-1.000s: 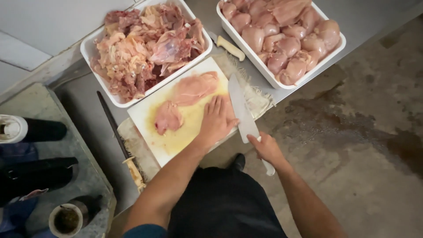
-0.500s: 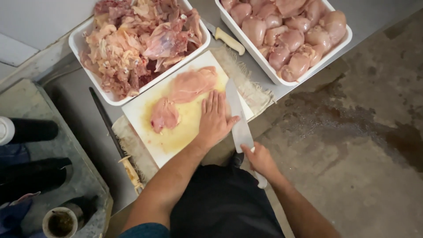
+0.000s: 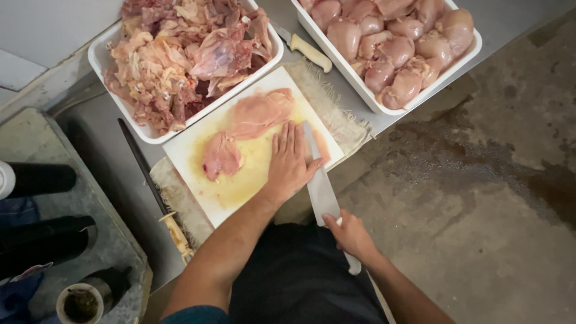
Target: Trimming and slicing chicken breasts into fillets on a cutting board in a commercial kitchen setting.
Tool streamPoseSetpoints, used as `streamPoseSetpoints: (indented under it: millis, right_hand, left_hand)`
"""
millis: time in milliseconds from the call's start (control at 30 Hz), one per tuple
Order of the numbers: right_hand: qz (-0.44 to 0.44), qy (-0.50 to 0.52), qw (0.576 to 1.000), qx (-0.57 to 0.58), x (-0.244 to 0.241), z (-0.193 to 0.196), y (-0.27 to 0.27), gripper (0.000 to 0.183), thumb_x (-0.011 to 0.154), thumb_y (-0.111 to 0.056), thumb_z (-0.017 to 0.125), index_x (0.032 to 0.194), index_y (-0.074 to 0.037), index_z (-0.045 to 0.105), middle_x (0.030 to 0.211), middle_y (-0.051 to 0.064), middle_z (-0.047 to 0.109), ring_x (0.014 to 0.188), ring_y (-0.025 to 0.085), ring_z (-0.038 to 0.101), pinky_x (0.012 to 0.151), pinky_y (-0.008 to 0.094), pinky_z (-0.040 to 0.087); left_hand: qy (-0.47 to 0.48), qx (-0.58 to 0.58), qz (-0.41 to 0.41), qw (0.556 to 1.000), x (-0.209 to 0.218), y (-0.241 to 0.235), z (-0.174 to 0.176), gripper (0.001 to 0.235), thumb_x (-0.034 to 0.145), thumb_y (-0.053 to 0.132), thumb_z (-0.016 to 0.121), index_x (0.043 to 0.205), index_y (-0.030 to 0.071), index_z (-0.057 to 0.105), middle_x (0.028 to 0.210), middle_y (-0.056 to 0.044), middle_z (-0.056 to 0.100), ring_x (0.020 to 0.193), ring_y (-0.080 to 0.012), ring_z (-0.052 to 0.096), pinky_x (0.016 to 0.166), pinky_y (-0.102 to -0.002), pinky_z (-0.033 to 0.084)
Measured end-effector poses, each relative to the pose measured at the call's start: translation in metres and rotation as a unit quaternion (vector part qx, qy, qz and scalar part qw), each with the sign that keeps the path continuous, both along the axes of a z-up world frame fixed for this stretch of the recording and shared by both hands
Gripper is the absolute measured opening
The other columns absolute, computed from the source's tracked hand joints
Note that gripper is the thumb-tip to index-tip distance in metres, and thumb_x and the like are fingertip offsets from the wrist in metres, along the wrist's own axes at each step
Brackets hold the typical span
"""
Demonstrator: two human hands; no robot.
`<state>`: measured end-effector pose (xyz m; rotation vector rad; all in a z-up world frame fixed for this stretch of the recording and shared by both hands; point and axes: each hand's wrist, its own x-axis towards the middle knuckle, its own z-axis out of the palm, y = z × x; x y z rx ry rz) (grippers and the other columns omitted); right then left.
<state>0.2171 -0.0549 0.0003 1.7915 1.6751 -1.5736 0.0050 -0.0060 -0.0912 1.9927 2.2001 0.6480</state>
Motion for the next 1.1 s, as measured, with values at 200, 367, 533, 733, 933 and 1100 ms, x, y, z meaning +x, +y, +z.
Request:
streamPoseSetpoints:
  millis: [200, 367, 533, 733, 933, 1100]
  right_hand:
    - [-0.005, 0.011, 0.999, -0.035, 0.026, -0.016, -0.010, 0.073, 0.097, -0.058, 0.063, 0.136, 0.004, 0.059, 0.090, 0.028, 0.076, 0.062, 0.028, 0.078, 0.050, 0.036, 0.062]
    - [0.023, -0.094, 0.989, -0.113, 0.049, 0.010, -0.017, 0.050, 0.099, -0.051, 0.054, 0.133, -0.014, 0.060, 0.106, 0.010, 0.075, 0.077, 0.020, 0.075, 0.060, 0.030, 0.062]
    - [0.027, -0.124, 0.979, -0.160, 0.088, 0.034, -0.028, 0.056, 0.097, -0.051, 0.056, 0.145, -0.022, 0.056, 0.109, 0.007, 0.080, 0.077, 0.018, 0.079, 0.065, 0.029, 0.064]
    - [0.001, -0.181, 0.961, -0.208, 0.081, 0.050, -0.021, 0.063, 0.102, -0.052, 0.053, 0.155, -0.021, 0.042, 0.121, 0.006, 0.073, 0.082, 0.016, 0.072, 0.067, 0.028, 0.059]
    - [-0.011, -0.075, 0.996, -0.056, 0.032, 0.053, 0.001, 0.045, 0.098, -0.049, 0.053, 0.123, -0.015, 0.068, 0.080, 0.005, 0.076, 0.057, 0.016, 0.068, 0.057, 0.031, 0.056]
    - [-0.019, -0.021, 0.999, -0.035, 0.007, 0.047, 0.011, 0.042, 0.103, -0.043, 0.051, 0.131, -0.014, 0.063, 0.080, 0.003, 0.069, 0.060, 0.013, 0.064, 0.054, 0.027, 0.052]
  left_hand:
    - [0.016, 0.042, -0.004, 0.999, -0.001, 0.001, -0.010, 0.103, 0.089, 0.070, 0.060, 0.149, -0.010, 0.041, 0.158, -0.034, 0.038, 0.152, -0.0452, 0.033, 0.123, -0.061, 0.020]
    - [0.058, 0.039, -0.003, 0.998, -0.005, -0.002, 0.005, 0.081, 0.095, 0.048, 0.057, 0.150, -0.009, 0.044, 0.158, -0.031, 0.042, 0.150, -0.0401, 0.038, 0.123, -0.056, 0.028]
    - [0.051, 0.038, 0.024, 0.998, -0.001, 0.006, 0.001, 0.071, 0.087, 0.031, 0.052, 0.147, -0.007, 0.049, 0.155, -0.029, 0.047, 0.147, -0.0401, 0.044, 0.117, -0.059, 0.035]
    - [0.128, 0.090, 0.032, 0.987, -0.012, 0.018, 0.007, 0.043, 0.079, 0.016, 0.060, 0.119, 0.003, 0.067, 0.120, -0.017, 0.069, 0.122, -0.0319, 0.062, 0.083, -0.045, 0.051]
    - [0.032, 0.152, 0.034, 0.987, -0.023, -0.001, 0.017, 0.033, 0.096, 0.023, 0.067, 0.128, 0.020, 0.070, 0.080, -0.009, 0.068, 0.071, -0.0328, 0.066, 0.050, -0.045, 0.051]
    - [-0.153, -0.023, 0.128, 0.980, -0.028, -0.002, -0.002, 0.025, 0.094, 0.028, 0.056, 0.090, 0.006, 0.067, 0.088, -0.015, 0.071, 0.083, -0.0404, 0.067, 0.069, -0.054, 0.051]
